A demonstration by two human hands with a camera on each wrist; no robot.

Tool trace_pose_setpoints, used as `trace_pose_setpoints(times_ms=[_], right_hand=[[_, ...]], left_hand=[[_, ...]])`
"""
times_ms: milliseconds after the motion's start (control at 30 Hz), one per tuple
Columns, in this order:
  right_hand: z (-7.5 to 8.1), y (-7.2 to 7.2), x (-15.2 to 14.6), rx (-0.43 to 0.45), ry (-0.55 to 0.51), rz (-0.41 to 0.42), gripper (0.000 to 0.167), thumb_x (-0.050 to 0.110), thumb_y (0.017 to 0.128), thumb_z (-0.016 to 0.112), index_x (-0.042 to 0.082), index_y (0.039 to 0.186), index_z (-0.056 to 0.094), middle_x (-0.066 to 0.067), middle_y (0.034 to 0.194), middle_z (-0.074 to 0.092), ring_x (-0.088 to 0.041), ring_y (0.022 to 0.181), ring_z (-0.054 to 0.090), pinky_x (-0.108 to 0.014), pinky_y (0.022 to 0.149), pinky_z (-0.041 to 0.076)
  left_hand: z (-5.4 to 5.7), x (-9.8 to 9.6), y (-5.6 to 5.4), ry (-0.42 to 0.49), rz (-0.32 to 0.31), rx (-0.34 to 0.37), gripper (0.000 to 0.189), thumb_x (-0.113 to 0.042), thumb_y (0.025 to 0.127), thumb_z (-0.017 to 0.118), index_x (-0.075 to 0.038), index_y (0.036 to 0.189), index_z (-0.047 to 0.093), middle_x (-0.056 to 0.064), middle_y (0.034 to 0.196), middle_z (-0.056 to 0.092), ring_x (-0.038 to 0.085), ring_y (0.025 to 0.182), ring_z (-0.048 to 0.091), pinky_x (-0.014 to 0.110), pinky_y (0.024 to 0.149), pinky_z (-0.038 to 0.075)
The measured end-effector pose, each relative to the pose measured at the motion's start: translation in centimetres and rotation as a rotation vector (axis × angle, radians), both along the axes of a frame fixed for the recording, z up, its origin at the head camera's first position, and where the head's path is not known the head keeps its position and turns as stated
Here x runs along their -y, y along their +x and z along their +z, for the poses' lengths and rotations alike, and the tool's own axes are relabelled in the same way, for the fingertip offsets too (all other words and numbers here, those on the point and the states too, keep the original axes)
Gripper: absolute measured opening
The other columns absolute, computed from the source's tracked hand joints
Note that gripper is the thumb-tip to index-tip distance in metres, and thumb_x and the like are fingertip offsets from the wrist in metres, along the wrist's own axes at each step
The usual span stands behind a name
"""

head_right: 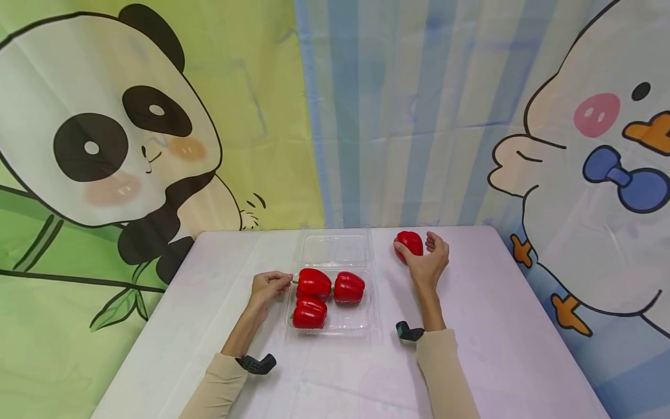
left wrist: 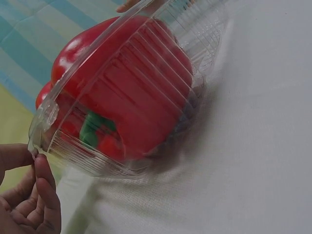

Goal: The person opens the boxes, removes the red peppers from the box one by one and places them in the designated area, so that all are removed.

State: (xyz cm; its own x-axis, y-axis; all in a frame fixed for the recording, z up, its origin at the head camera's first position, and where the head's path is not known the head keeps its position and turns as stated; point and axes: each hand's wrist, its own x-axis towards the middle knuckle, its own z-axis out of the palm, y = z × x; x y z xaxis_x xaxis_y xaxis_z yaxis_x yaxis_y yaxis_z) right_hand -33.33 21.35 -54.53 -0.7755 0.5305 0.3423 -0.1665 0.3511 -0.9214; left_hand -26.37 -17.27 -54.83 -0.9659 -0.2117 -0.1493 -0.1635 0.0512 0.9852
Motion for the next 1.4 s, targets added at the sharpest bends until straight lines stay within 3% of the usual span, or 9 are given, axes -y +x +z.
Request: trace_pose_setpoints(times_ms=[200,500,767,1067,1233,1400], right_hand=[[0.6,0.9,-0.6,-0.030,0.073,0.061,0.076,0.021,0.081,0.098,0.002,0.146,0.062,-0.021,0.143,0.066,-0.038,0.126,0.065,-0.062,0.113,0.052],[1.1,2.6,-0.8,-0.029,0.119,0.180,0.074,0.028,0.084,0.096,0.006,0.147,0.066,-0.016,0.148,0.070,-0.037,0.127,0.070,-0.063,0.112,0.054],[1.6,3.5,-0.8,-0.045,0.151,0.256,0.071,0.023,0.083,0.098,0.006,0.145,0.068,-0.013,0.147,0.071,-0.036,0.125,0.073,-0.054,0.115,0.054],[1.5,4.2,0.2,-0.038,0.150,0.381,0.073,0.021,0.082,0.099,0.006,0.146,0.067,-0.013,0.144,0.072,-0.034,0.127,0.070,-0.060,0.116,0.051],[1.4,4.6,0.5,-0.042,0.145,0.464,0.073,0.017,0.080,0.100,0.008,0.146,0.068,-0.013,0.143,0.074,-0.035,0.127,0.071,-0.052,0.117,0.052],[1.4,4.8,0.9,-0.058,0.142,0.549,0.076,0.008,0.078,0.099,0.008,0.147,0.067,-0.017,0.143,0.073,-0.039,0.129,0.071,-0.027,0.114,0.052]], left_hand=[[0.1,0.0,0.0,-0.003,0.000,-0.002,0.023,-0.011,0.098,0.080,0.012,0.103,0.078,-0.003,0.071,0.071,0.007,0.063,0.062,0.018,0.061,0.051],[-0.1,0.0,0.0,-0.015,0.007,-0.004,0.021,-0.009,0.099,0.079,0.012,0.100,0.078,-0.004,0.070,0.071,0.007,0.063,0.063,0.019,0.061,0.052],[0.0,0.0,0.0,-0.020,0.005,0.001,0.022,-0.010,0.098,0.080,0.012,0.101,0.078,-0.004,0.070,0.071,0.007,0.063,0.063,0.019,0.062,0.053],[0.0,0.0,0.0,-0.007,-0.001,-0.003,0.023,-0.010,0.098,0.080,0.012,0.102,0.078,-0.002,0.072,0.071,0.007,0.064,0.063,0.019,0.062,0.052],[0.0,0.0,0.0,-0.001,-0.001,0.004,0.023,-0.010,0.098,0.080,0.012,0.102,0.078,-0.001,0.072,0.072,0.008,0.064,0.064,0.020,0.062,0.052],[0.1,0.0,0.0,0.001,0.002,0.008,0.022,-0.010,0.098,0.080,0.012,0.102,0.078,-0.002,0.071,0.071,0.007,0.064,0.063,0.020,0.062,0.052]])
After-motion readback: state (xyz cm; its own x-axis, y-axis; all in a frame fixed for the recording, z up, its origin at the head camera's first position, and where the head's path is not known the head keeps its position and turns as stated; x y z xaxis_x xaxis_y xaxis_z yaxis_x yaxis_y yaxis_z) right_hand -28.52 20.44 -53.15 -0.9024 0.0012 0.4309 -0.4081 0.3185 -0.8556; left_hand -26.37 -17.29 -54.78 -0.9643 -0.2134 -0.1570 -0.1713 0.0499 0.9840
